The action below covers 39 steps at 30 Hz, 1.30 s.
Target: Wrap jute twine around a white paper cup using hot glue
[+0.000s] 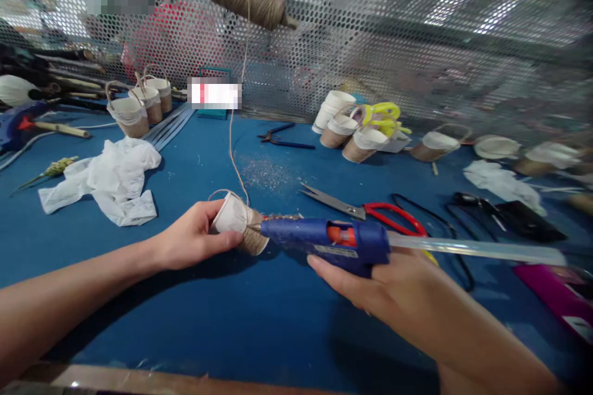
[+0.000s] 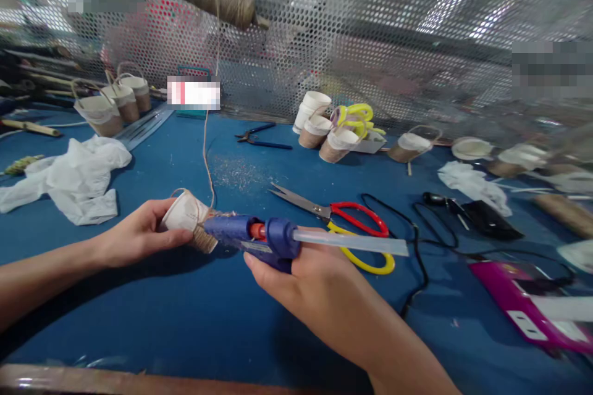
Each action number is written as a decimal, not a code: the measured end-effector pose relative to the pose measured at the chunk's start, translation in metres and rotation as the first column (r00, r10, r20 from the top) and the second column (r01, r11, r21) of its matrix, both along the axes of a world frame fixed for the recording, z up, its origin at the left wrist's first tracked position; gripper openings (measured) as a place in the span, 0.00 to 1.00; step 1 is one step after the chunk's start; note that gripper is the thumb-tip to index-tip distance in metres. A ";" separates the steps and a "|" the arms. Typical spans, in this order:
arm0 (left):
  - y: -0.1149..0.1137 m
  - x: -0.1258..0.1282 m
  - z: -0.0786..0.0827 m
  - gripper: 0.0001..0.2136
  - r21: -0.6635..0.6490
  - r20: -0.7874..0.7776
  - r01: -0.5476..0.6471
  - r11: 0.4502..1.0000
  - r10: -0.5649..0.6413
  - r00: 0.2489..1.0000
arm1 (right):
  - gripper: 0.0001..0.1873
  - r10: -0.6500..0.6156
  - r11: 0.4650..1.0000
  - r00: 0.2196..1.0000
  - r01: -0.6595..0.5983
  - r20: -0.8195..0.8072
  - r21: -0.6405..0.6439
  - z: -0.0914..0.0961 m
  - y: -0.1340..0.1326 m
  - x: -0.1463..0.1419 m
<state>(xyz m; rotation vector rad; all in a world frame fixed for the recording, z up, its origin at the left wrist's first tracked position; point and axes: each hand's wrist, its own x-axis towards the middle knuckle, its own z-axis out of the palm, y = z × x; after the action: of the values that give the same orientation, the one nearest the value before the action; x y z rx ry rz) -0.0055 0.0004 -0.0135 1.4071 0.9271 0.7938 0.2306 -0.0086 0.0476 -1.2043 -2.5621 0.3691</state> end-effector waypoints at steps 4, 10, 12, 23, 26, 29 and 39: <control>-0.001 0.000 0.000 0.13 0.031 -0.040 0.000 1.000 0.001 0.999 | 0.19 0.003 0.978 1.000 -0.007 0.022 0.207 -0.008 -0.004 0.004; -0.001 0.001 0.001 0.14 0.027 -0.039 0.015 1.000 -0.014 0.999 | 0.14 -0.050 0.993 0.999 0.049 0.007 0.110 -0.009 -0.007 0.000; -0.001 0.000 0.001 0.15 0.011 -0.033 0.021 1.000 -0.021 0.999 | 0.15 -0.028 0.991 0.999 0.025 0.023 0.130 -0.008 -0.008 0.000; -0.002 0.000 0.000 0.14 0.090 -0.094 0.049 0.995 -0.041 0.995 | 0.25 0.046 0.936 0.995 -0.072 0.085 0.345 -0.011 -0.009 0.004; -0.002 0.000 0.000 0.13 0.109 -0.109 0.046 0.993 -0.034 0.993 | 0.25 0.081 0.891 0.985 -0.141 0.154 0.431 -0.012 -0.008 0.006; -0.002 -0.001 0.000 0.11 0.116 -0.129 0.040 0.992 -0.025 0.991 | 0.26 0.125 0.785 0.957 -0.258 0.263 0.563 -0.012 -0.005 0.011; -0.002 -0.001 -0.001 0.10 0.112 -0.157 0.052 0.992 -0.034 0.987 | 0.30 0.173 0.722 0.939 -0.327 0.299 0.610 0.001 0.003 0.002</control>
<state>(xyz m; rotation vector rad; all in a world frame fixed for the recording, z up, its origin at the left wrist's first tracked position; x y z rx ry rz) -0.0068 -0.0019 -0.0143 1.6026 0.9791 0.7227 0.2323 -0.0054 0.0490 -0.6538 -2.6710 -0.6212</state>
